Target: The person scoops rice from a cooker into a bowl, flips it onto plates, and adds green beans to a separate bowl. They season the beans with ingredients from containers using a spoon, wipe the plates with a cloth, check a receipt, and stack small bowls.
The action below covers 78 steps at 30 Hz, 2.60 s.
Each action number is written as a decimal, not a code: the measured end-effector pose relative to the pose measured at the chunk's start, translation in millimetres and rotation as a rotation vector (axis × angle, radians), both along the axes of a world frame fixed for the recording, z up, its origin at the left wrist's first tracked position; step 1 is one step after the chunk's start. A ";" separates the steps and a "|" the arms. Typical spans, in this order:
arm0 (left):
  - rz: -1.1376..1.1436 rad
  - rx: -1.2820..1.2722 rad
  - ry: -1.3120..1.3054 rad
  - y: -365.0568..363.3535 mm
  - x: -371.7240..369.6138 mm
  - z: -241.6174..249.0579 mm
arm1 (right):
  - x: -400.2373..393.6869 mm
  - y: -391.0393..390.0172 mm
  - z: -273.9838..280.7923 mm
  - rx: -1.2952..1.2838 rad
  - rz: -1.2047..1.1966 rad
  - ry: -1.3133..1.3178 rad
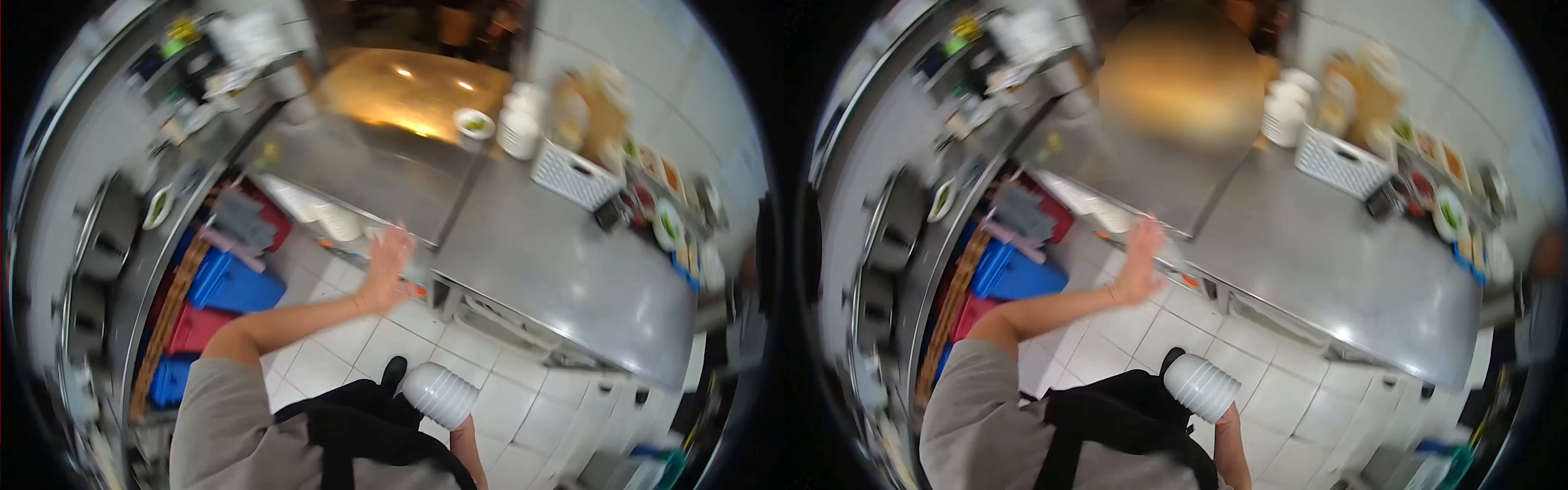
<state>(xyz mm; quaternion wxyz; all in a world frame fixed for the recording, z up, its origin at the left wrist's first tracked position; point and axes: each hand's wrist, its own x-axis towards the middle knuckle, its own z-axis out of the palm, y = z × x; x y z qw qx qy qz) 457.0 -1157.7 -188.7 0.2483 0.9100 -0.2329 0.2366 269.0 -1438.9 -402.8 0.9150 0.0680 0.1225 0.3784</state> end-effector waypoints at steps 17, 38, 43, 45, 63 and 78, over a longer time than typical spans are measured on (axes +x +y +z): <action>0.720 -1.489 0.636 170.3 -319.3 39.1 | 63.3 335.6 228.4 -0.747 0.957 -0.927; 1.066 -1.865 -0.048 641.2 -526.4 138.2 | -158.0 973.8 335.8 -0.502 1.501 -1.370; 1.303 -1.783 0.012 738.3 -551.3 112.9 | -179.6 1054.8 334.3 -0.622 1.658 -1.439; 1.427 -1.562 0.259 791.4 -572.3 107.9 | -180.6 1099.4 347.7 -0.642 1.775 -1.486; 1.706 -0.678 -0.113 952.8 -643.9 100.0 | -104.9 1455.2 526.7 -1.306 -0.028 -2.833; 1.010 -2.212 -0.693 824.4 -819.9 5.6 | -317.4 1545.2 603.6 -0.692 0.060 -2.746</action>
